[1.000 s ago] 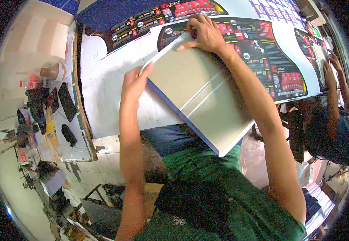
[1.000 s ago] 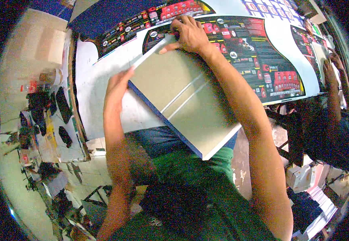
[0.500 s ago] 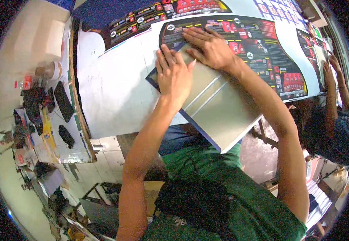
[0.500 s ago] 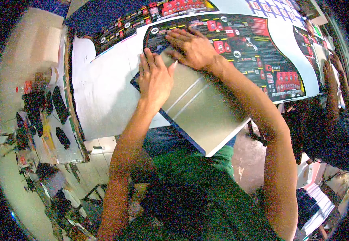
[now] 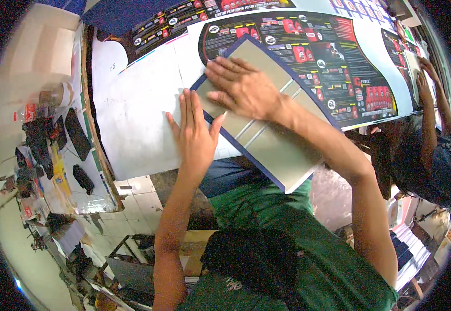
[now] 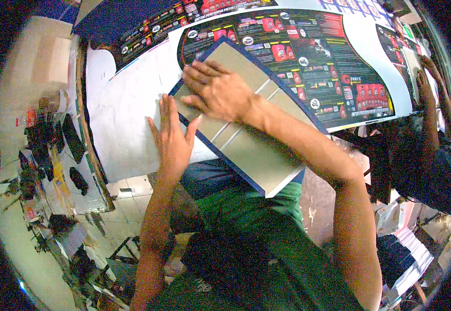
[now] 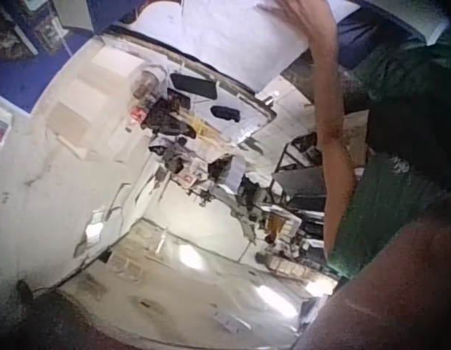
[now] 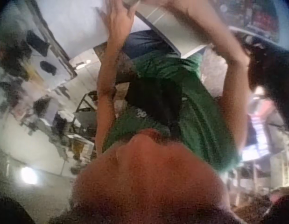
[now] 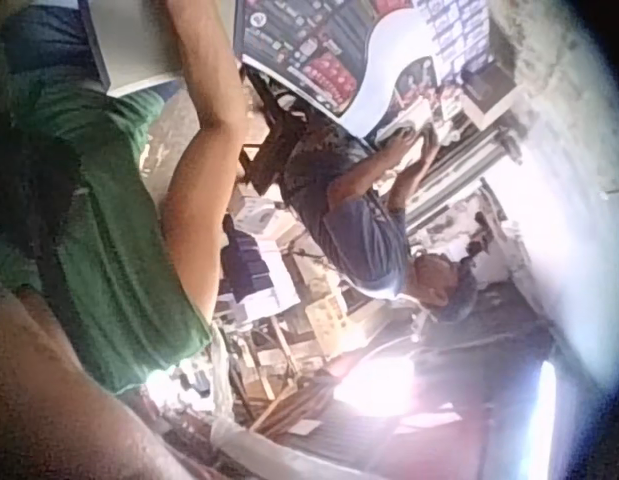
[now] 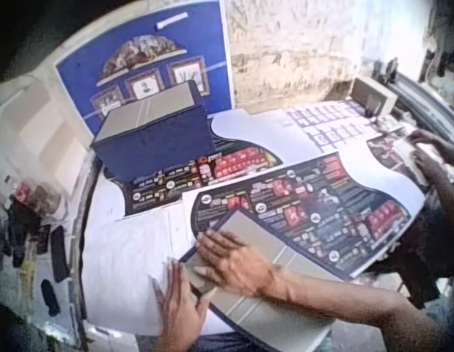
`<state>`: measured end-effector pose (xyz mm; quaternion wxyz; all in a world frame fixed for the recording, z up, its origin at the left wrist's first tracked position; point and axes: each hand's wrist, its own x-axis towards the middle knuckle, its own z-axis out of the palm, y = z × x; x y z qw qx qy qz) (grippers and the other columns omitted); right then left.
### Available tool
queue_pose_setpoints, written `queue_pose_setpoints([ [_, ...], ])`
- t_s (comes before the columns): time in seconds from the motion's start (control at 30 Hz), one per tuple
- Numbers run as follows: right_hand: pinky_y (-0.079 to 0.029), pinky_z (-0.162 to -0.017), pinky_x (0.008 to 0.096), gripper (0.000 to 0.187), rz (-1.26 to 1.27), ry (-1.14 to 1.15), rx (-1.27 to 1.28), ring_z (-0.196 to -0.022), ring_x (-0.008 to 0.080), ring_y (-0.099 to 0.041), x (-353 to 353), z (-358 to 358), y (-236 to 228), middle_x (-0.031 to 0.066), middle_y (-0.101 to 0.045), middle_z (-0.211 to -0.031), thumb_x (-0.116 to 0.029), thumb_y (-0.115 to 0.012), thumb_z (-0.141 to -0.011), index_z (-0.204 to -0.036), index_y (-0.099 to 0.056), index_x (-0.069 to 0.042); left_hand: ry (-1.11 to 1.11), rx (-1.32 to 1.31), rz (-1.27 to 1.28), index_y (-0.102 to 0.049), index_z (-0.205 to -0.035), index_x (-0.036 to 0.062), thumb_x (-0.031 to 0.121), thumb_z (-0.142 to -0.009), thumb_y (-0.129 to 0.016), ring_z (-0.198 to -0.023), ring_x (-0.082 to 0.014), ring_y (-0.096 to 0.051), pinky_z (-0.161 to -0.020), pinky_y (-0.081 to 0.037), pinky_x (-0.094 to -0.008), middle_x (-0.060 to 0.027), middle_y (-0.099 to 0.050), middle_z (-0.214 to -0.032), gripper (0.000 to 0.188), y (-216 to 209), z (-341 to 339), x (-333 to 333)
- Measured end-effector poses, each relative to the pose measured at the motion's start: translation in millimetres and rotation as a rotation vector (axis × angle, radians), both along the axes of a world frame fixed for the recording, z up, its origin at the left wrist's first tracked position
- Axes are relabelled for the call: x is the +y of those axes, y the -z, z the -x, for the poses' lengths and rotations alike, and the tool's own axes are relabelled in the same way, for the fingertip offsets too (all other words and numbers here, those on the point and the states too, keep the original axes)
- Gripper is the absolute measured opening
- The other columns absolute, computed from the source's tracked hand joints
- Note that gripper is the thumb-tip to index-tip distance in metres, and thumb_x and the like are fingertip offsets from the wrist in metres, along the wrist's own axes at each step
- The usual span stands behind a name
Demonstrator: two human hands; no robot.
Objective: The person assembles folders by hand, placing covers over boards, pressing them firmly by hand to ensure they are attached, and then gathering the completed items into a large stack.
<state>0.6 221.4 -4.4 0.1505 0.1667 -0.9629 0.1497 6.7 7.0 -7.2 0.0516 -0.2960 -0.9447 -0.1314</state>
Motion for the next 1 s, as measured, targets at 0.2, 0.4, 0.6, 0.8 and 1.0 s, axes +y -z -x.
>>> queue_pose_setpoints([
  [0.2,-0.041,-0.116,0.05,0.046,0.178,-0.085,-0.277,-0.129,0.0341,-0.059,-7,-63,-53,0.0161,-0.065,-0.135,-0.041,-0.054,-0.105,-0.129,-0.063,-0.003,-0.04,-0.093,-0.033,-0.032,-0.158,-0.0003,0.051,-0.097,-0.064,-0.152,-0.034,-0.037,-0.12,-0.022,-0.0661,-0.0191,-0.038,-0.164,0.086,-7,1,-5],
  [0.4,-0.038,-0.114,0.0629,0.084,-0.035,0.447,-0.564,-0.133,0.0434,-0.055,-6,-178,-87,0.0278,-0.055,-0.144,-0.06,-0.059,-0.096,-0.148,-0.044,0.004,-0.046,0.01,-0.132,-0.033,-0.156,-0.0014,0.059,-0.085,-0.075,-0.13,-0.0372,-0.055,-0.109,-0.036,-0.0614,-0.0225,-0.058,-0.139,0.102,-16,9,1],
  [0.6,-0.027,-0.116,0.0712,0.093,-0.071,0.728,-0.429,-0.15,0.0463,-0.034,50,-119,-40,0.0315,-0.037,-0.159,-0.067,-0.051,-0.098,-0.158,-0.032,0.001,0.114,-0.549,-0.157,-0.032,-0.155,-0.0058,0.052,-0.079,-0.087,-0.091,-0.03,-0.067,-0.098,-0.046,-0.0491,-0.0135,-0.069,-0.102,0.11,-59,-47,-10],
  [0.8,-0.017,-0.123,0.0645,0.082,-0.15,0.279,-0.102,-0.156,0.0292,-0.029,76,-36,5,0.0114,-0.037,-0.166,-0.063,-0.048,-0.099,-0.159,-0.038,-0.008,0.259,-0.933,-0.381,-0.059,-0.138,-0.0022,0.033,-0.092,-0.08,-0.088,-0.0261,-0.072,-0.086,-0.056,-0.036,-0.0133,-0.076,-0.097,0.062,-87,-58,-24],
  [1.0,-0.019,-0.126,0.0582,0.08,-0.062,-0.303,-0.144,-0.153,0.0289,-0.035,-1,-46,-14,0.0103,-0.038,-0.166,-0.062,-0.049,-0.098,-0.16,-0.038,-0.013,-0.109,-0.157,-0.365,-0.037,-0.15,-0.0107,0.03,-0.1,-0.069,-0.146,-0.0496,-0.034,-0.119,-0.03,-0.0567,-0.0334,-0.042,-0.153,0.072,-36,-2,-41],
])
